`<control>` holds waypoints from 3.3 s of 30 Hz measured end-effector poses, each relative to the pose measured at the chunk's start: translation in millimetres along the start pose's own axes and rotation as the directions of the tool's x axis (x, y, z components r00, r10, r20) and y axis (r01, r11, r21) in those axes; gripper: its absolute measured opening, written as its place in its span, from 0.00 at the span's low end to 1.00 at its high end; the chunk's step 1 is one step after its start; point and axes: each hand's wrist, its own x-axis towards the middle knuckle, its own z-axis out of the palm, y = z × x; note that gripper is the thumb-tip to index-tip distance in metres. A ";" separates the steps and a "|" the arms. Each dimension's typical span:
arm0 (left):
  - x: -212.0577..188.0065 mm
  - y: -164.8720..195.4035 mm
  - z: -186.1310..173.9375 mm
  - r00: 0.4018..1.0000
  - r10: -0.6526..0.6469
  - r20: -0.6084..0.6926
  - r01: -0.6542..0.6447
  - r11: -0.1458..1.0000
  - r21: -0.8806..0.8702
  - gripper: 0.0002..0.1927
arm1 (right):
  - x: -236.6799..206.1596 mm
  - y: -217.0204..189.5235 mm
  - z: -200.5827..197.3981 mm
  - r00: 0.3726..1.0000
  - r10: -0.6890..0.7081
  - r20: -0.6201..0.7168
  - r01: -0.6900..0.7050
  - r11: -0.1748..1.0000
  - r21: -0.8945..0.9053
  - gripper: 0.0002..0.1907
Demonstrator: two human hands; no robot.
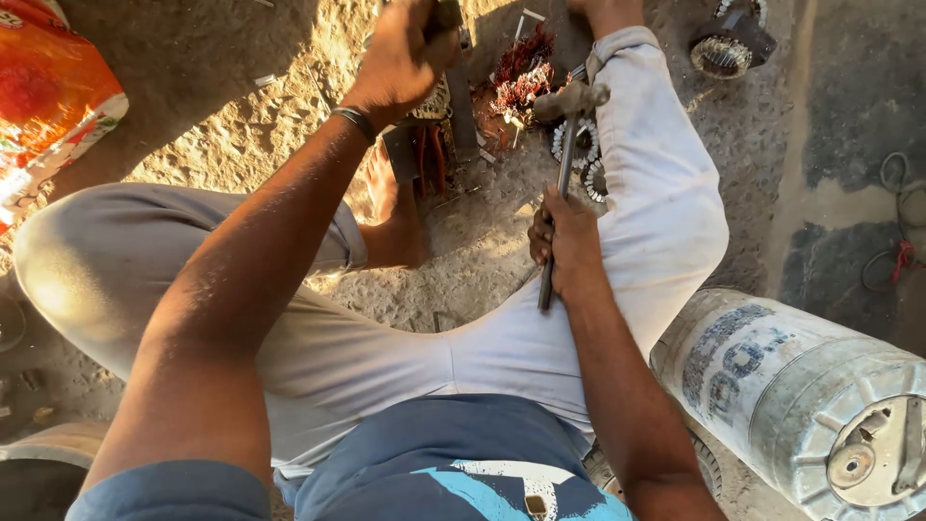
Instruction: The person sits cross-legged on the ground and repeatedly hammers a small metal piece held in a clamp. They use a hammer in their right hand to strike the metal while stabilizing the clamp with their left hand. The task continues without visible completion or change in the object's state.
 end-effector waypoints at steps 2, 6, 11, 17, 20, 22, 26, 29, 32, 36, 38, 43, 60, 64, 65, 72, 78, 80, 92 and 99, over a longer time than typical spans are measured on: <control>2.5 5.4 -6.1 0.999 -0.033 -0.008 0.033 0.998 0.053 0.04 | 7.1 -2.6 -4.4 1.000 0.003 0.009 -0.003 1.000 0.029 0.19; 8.6 19.2 -11.9 0.925 -0.357 0.129 0.168 0.690 0.704 0.13 | 7.6 -6.6 -1.2 0.999 0.005 0.046 -0.008 0.998 0.068 0.18; 4.0 31.8 4.4 0.755 -0.606 0.250 0.007 0.389 0.921 0.47 | 3.7 -8.8 4.0 0.998 0.062 0.027 -0.064 0.996 0.068 0.18; -13.0 29.9 7.7 0.825 -0.523 0.213 -0.124 0.201 0.972 0.57 | 6.3 -4.1 -0.7 0.997 0.042 0.061 -0.046 0.997 0.058 0.19; -17.8 26.3 -2.5 0.748 -0.634 0.198 0.034 0.334 0.942 0.59 | 6.8 -2.3 -1.9 0.997 0.048 0.065 -0.054 0.993 0.104 0.18; -24.4 26.0 -4.9 0.780 -0.610 0.142 0.112 0.359 0.927 0.63 | 7.4 -1.7 -1.9 0.996 0.062 0.060 -0.070 0.990 0.126 0.19; -39.3 29.0 9.8 0.744 -0.663 -0.082 0.383 0.323 0.865 0.66 | 9.6 -2.3 -1.9 0.997 0.044 0.065 -0.052 0.990 0.132 0.19; -40.7 27.7 20.3 0.696 -0.713 -0.086 0.381 0.265 0.886 0.68 | 10.0 -2.7 -1.9 0.997 0.034 0.076 -0.044 0.991 0.123 0.19; -36.2 23.7 20.1 0.658 -0.753 -0.011 0.352 0.294 0.889 0.70 | 8.0 -2.8 -2.0 0.996 0.055 0.068 -0.063 0.991 0.121 0.19; -26.4 16.5 3.6 0.761 -0.646 0.058 0.290 0.418 0.861 0.69 | 5.7 -3.8 -1.6 0.995 0.090 0.042 -0.096 0.984 0.149 0.19; -20.6 13.6 -7.3 0.905 -0.425 0.029 0.251 0.587 0.769 0.54 | 5.7 -4.9 -1.6 0.995 0.088 0.040 -0.093 0.984 0.153 0.19; -2.4 14.7 -27.7 0.848 -0.529 0.047 0.469 0.705 -0.532 0.09 | 6.3 -5.9 -2.6 0.996 0.076 0.053 -0.083 0.986 0.144 0.19; 1.6 26.6 -10.8 0.989 -0.059 0.138 -0.009 0.895 0.446 0.14 | 8.7 -0.1 -2.2 0.995 0.095 0.038 -0.098 0.991 0.095 0.21; 5.2 30.5 2.0 0.984 -0.058 0.170 -0.044 0.838 0.543 0.18 | -0.5 -8.7 8.9 1.000 -0.009 -0.017 0.007 0.997 -0.074 0.18; 6.6 31.7 5.4 0.958 -0.185 0.218 0.028 0.820 0.571 0.16 | -5.9 -13.9 11.8 0.998 -0.063 -0.030 0.058 0.989 -0.139 0.17; 10.4 32.6 10.1 0.905 -0.346 0.249 0.126 0.775 0.620 0.11 | -51.2 -63.2 12.5 0.712 -0.680 0.173 0.687 0.726 0.023 0.20; 9.4 20.5 8.2 0.942 -0.230 0.245 0.056 0.827 0.560 0.07 | -26.1 -53.2 18.8 0.731 -0.585 0.351 0.682 0.635 -0.363 0.20; 8.9 14.3 2.3 0.959 -0.143 0.246 -0.003 0.858 0.514 0.07 | -23.3 -37.8 18.0 0.880 -0.385 0.277 0.474 0.706 -0.526 0.18; 3.4 16.2 -21.7 0.940 -0.238 0.246 0.227 0.971 0.072 0.08 | 3.9 9.5 -9.9 0.979 -0.194 0.067 0.197 0.979 -0.044 0.21; 2.0 6.0 -18.7 0.932 -0.075 0.354 -0.041 0.950 0.309 0.09 | -10.2 -0.2 0.9 0.924 -0.349 0.160 0.370 0.920 -0.129 0.22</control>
